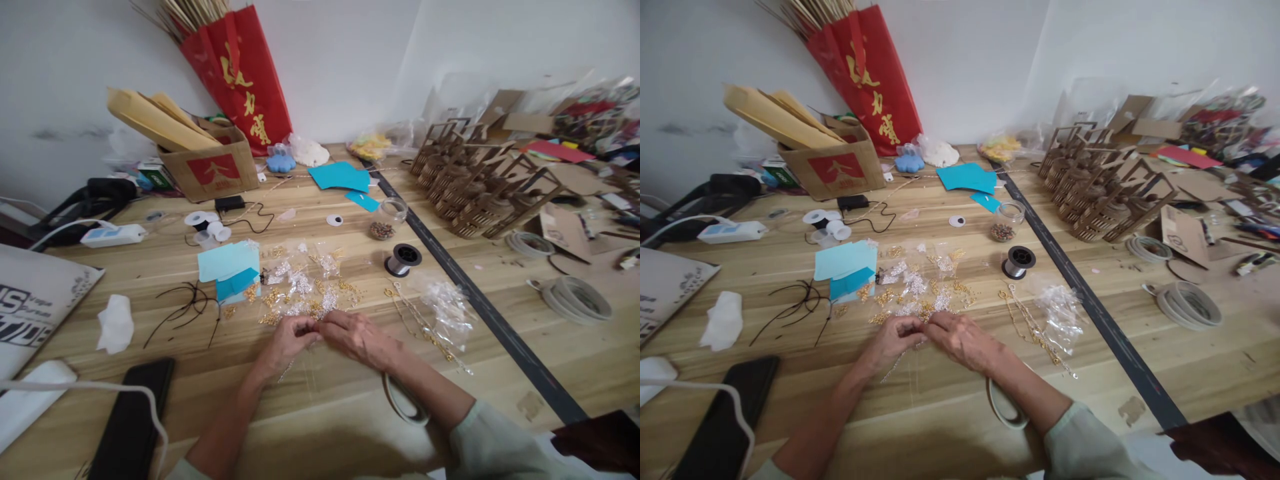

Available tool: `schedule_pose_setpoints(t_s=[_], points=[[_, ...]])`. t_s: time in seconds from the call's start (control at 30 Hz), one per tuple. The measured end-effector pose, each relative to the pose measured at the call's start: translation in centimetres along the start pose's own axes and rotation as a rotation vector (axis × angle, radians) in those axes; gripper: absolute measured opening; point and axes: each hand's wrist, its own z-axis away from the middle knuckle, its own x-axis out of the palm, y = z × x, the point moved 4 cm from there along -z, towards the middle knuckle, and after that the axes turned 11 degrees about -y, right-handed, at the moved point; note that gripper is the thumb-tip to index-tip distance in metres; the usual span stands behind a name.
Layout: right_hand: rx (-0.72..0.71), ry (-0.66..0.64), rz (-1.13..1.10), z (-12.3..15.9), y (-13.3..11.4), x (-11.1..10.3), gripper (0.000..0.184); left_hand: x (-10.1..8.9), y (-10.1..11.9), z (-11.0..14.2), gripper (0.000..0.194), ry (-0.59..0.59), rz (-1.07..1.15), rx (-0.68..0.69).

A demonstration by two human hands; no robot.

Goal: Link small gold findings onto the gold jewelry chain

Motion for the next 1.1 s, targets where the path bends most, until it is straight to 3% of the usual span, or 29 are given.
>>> schedule_pose_setpoints(t_s=[0.5, 0.73, 1.1], points=[[0.031, 0.197, -0.436, -0.4, 0.5, 0.1, 0.016, 0.3, -0.5, 0.2, 0.025, -0.105, 0.193, 0.042], [0.09, 0.299, -0.614, -0.4, 0.7, -0.2, 0.017, 0.5, 0.0, 0.4, 0.022, -0.114, 0.237, 0.069], [0.216, 0.286, -0.986, -0.5, 1.5, 1.0, 0.02, 0.5, 0.5, 0.6, 0.019, -0.086, 0.258, 0.081]])
